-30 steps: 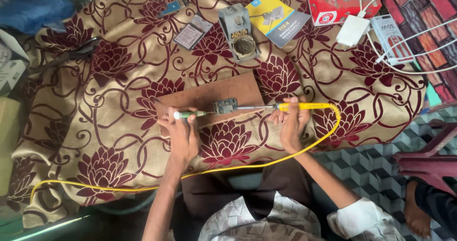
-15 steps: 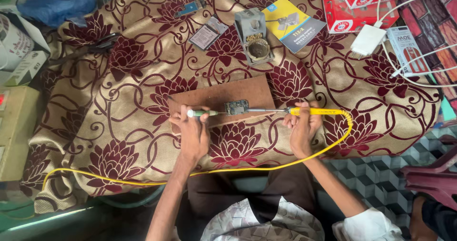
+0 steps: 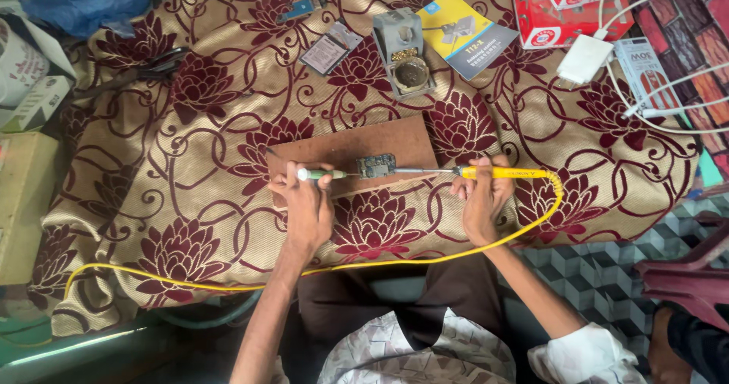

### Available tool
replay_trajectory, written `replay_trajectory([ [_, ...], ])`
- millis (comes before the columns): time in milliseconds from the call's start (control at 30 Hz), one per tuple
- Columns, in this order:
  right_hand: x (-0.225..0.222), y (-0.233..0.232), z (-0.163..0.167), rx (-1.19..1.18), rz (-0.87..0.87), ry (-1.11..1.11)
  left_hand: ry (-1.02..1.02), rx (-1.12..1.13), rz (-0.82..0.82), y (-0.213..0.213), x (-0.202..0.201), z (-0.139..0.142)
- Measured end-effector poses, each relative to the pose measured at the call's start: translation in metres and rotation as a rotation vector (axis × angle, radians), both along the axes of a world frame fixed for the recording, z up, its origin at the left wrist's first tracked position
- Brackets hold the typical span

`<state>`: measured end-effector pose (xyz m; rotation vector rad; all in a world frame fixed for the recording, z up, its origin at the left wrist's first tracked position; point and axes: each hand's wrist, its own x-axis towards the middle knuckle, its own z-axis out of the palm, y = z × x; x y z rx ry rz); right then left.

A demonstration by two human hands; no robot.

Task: The person uses a soldering iron and solder wire to attach components to a small circuit board placed on a wooden block. They repeatedly apply heat and solder to various points on the board while holding it steady with their other hand.

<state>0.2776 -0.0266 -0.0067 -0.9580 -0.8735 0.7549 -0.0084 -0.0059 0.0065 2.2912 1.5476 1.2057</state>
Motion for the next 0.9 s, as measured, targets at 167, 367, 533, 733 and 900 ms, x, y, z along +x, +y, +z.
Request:
replay_trajectory([
  [167, -0.0005, 0.0001, 0.0011, 0.036, 0.02, 0.012, 0.0, 0.044, -0.049, -0.0004, -0.0007, 0.0012],
  [367, -0.0034, -0.0008, 0.0025, -0.016, -0.014, 0.024, -0.029, 0.063, -0.038, -0.0005, -0.001, 0.0006],
  [533, -0.003, 0.0012, 0.0048, 0.084, 0.018, -0.077, 0.028, 0.103, -0.01, 0.0002, -0.0008, -0.0019],
  [733, -0.0057, 0.0017, 0.0046, 0.063, -0.007, -0.138, 0.021, 0.128, -0.03, 0.0014, -0.0017, -0.0037],
  [900, -0.0077, -0.0007, 0.0047, 0.007, 0.011, 0.013, 0.011, 0.123, -0.05, 0.001, -0.0029, -0.0033],
])
